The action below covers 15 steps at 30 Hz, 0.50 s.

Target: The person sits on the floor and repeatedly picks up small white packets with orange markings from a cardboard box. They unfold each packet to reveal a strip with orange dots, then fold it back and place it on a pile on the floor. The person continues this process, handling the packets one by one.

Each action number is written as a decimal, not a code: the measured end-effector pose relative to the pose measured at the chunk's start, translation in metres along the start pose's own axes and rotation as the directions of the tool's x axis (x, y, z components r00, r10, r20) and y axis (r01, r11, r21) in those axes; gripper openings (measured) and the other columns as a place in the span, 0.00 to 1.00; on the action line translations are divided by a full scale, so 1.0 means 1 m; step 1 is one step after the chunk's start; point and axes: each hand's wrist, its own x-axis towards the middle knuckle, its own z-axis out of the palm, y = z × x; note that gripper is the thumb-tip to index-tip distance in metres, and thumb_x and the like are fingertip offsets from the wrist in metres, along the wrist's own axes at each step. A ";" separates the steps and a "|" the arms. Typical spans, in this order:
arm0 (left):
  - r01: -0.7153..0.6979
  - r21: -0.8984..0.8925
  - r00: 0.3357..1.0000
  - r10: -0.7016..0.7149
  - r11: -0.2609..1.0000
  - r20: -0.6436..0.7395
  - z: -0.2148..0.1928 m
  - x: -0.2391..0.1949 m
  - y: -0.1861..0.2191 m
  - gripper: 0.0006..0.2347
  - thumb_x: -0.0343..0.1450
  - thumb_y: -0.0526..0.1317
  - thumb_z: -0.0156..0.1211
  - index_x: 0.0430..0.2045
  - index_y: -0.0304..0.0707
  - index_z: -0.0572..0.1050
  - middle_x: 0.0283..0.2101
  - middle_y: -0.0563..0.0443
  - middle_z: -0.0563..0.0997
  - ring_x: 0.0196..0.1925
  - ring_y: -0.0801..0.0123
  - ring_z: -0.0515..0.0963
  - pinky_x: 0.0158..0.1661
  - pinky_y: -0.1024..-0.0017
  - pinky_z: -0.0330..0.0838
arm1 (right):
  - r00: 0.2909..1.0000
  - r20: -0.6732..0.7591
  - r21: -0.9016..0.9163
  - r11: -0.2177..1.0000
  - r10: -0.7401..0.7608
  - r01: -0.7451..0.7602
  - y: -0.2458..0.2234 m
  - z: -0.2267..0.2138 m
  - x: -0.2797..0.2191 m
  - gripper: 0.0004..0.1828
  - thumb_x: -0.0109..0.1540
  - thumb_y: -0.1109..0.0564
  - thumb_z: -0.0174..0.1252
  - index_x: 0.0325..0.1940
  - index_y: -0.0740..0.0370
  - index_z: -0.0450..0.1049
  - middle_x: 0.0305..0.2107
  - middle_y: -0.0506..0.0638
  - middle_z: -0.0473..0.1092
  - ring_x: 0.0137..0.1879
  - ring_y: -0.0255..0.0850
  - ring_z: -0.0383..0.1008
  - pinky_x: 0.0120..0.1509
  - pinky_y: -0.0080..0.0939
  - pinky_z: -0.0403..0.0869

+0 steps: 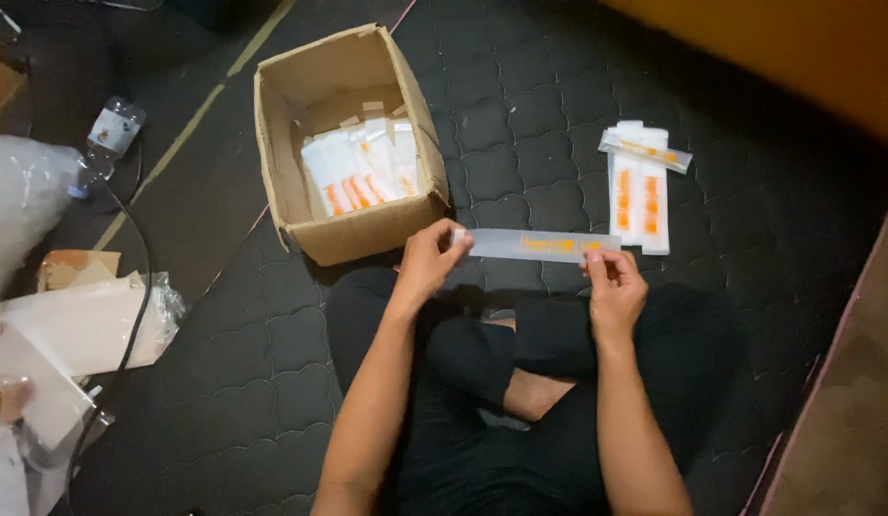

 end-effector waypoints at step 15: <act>0.136 -0.517 0.991 -0.108 0.845 0.085 0.033 -0.002 0.001 0.04 0.71 0.38 0.67 0.34 0.39 0.81 0.26 0.47 0.83 0.26 0.75 0.79 0.31 0.75 0.74 | 0.811 0.584 0.283 0.945 -0.035 -0.163 -0.032 0.104 -0.050 0.40 0.66 0.54 0.59 0.79 0.58 0.51 0.77 0.55 0.46 0.81 0.49 0.45 0.77 0.50 0.60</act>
